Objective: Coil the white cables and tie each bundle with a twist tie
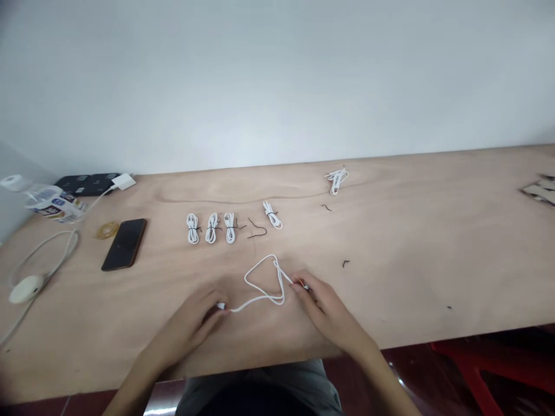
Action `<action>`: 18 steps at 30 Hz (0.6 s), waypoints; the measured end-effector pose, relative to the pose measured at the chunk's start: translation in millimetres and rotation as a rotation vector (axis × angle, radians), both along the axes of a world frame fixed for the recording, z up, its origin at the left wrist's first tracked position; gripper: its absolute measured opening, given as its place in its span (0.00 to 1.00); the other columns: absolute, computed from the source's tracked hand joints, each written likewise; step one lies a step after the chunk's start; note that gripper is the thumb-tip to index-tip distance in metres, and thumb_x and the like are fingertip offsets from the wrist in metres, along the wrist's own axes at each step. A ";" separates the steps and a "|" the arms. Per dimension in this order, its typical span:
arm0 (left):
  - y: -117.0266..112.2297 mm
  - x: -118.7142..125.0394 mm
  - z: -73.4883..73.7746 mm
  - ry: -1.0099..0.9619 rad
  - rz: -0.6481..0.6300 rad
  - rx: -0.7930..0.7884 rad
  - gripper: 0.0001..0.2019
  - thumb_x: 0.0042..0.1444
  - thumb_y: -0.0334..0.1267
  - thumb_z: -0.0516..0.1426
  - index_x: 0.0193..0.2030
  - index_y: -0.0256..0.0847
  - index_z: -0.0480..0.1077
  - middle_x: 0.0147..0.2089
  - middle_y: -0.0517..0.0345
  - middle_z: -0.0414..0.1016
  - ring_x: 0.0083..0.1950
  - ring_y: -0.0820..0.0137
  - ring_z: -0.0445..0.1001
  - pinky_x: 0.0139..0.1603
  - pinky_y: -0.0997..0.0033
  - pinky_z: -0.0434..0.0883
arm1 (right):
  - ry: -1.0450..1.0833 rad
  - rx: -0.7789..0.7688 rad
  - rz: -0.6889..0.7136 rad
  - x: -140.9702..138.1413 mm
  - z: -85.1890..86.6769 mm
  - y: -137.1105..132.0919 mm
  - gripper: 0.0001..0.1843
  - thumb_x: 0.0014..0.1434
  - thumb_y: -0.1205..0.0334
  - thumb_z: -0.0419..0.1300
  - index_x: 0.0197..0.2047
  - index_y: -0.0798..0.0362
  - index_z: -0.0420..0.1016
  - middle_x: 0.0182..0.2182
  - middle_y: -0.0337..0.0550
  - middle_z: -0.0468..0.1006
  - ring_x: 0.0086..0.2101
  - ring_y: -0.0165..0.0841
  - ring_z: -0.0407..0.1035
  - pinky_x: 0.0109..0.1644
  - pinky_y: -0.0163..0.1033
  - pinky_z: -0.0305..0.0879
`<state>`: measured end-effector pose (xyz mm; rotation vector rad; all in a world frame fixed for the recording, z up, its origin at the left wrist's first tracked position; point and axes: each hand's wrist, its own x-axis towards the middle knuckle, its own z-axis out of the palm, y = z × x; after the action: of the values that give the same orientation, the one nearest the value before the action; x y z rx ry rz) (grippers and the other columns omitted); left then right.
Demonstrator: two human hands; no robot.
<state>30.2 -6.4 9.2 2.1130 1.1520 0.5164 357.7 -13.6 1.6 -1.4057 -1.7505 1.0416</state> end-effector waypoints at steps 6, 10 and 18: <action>0.2 0.4 -13.0 -0.458 0.483 -0.213 0.17 0.72 0.50 0.54 0.36 0.42 0.67 0.30 0.63 0.62 0.30 0.70 0.62 0.32 0.73 0.63 | 0.305 0.102 -0.492 -12.2 -27.8 5.0 0.23 0.63 0.50 0.69 0.27 0.49 0.62 0.23 0.31 0.59 0.24 0.29 0.53 0.28 0.36 0.52; 5.7 -2.8 -23.9 -0.700 0.589 -0.408 0.19 0.69 0.54 0.58 0.35 0.42 0.64 0.27 0.68 0.52 0.26 0.75 0.52 0.25 0.76 0.54 | 0.478 0.195 -0.727 -21.1 -31.1 10.6 0.27 0.66 0.52 0.66 0.24 0.48 0.55 0.22 0.31 0.54 0.24 0.28 0.51 0.29 0.37 0.51; 7.6 -12.5 -20.6 -0.688 0.677 -0.426 0.20 0.66 0.56 0.61 0.35 0.40 0.65 0.27 0.69 0.51 0.24 0.78 0.50 0.22 0.80 0.51 | 0.585 0.212 -0.547 -22.2 -18.8 20.9 0.18 0.66 0.59 0.66 0.26 0.50 0.66 0.33 0.43 0.78 0.38 0.38 0.75 0.46 0.45 0.70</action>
<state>17.7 1.2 -11.4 1.0100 1.3667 1.0837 335.4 7.4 -17.2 -1.1862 -0.9471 0.8198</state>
